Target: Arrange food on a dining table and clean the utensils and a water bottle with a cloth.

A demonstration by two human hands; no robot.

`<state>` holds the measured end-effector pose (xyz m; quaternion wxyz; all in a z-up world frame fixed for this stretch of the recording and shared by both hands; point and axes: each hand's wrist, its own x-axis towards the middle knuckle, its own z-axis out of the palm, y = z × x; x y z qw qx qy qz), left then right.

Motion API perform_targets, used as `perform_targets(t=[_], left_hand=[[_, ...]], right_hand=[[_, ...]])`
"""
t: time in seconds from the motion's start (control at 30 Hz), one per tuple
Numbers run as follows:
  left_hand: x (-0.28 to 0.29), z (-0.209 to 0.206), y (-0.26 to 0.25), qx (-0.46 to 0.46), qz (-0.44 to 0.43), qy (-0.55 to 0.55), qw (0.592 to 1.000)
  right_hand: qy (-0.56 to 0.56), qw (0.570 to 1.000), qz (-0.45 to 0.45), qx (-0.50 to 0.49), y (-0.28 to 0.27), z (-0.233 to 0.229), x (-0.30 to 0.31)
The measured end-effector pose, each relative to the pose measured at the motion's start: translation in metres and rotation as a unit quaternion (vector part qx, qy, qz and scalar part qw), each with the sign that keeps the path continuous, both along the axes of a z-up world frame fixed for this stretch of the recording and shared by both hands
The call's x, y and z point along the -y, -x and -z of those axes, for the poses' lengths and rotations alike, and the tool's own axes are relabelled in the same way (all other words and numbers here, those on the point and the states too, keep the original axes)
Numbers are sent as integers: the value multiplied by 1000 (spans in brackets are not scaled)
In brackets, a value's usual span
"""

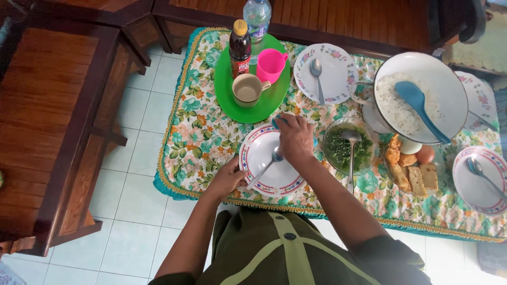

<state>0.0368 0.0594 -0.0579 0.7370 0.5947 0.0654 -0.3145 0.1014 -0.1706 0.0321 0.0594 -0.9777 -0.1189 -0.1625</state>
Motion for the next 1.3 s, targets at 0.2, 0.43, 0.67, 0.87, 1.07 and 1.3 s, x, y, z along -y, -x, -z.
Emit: perform_targets(t=[0.2, 0.43, 0.67, 0.87, 1.07, 1.3], left_hand=[[2, -1, -4, -43, -7, 41, 998], [-1, 25, -4, -90, -50, 146, 984], [4, -5, -2, -20, -25, 68, 997], [10, 32, -4, 4, -31, 95, 995], [24, 19, -4, 4, -8, 108, 994], [10, -33, 1, 92, -30, -119, 988]], right_hand=[[-69, 992, -73, -79, 9, 19, -36], [-182, 875, -180, -411, 50, -41, -16], [27, 902, -21, -431, 95, -47, 50], [-331, 840, -14, -430, 125, -70, 64], [-498, 783, 132, -349, 148, -40, 67], [-447, 758, -136, -455, 143, -57, 43]])
